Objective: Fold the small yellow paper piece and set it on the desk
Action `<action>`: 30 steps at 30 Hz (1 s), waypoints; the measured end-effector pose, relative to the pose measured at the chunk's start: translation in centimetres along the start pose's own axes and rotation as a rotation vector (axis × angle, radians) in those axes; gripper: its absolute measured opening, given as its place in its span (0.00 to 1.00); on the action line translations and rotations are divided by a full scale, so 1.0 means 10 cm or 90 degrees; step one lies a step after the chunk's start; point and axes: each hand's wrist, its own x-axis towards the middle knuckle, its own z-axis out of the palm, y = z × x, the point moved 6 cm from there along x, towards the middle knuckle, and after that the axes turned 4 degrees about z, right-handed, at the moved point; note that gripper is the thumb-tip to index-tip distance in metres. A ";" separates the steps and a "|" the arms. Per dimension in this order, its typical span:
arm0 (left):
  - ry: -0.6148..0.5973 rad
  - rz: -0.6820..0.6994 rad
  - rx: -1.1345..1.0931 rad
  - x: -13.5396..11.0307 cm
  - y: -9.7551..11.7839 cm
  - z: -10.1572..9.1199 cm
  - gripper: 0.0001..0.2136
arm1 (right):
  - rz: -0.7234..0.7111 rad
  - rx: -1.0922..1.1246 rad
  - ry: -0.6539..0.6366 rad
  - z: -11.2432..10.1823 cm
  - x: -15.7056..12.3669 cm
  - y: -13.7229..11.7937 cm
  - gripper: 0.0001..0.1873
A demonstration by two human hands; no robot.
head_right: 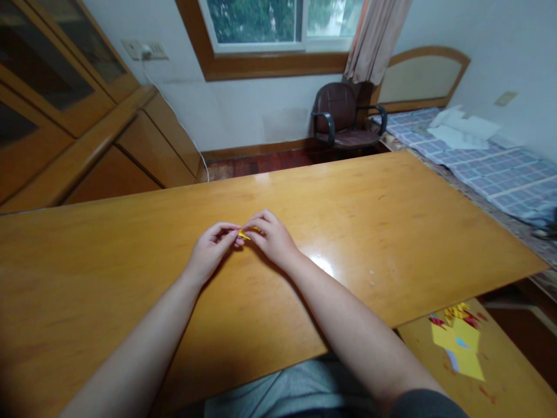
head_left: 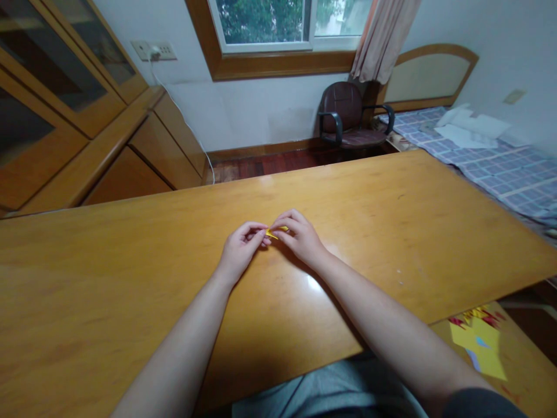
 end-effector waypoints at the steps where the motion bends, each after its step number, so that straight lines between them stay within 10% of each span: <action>1: 0.001 -0.001 0.000 0.00 0.00 0.00 0.15 | -0.001 -0.002 -0.002 0.00 0.00 0.00 0.05; 30: -0.007 0.020 0.045 -0.01 -0.02 0.01 0.13 | -0.014 -0.034 -0.052 0.06 0.00 -0.01 0.04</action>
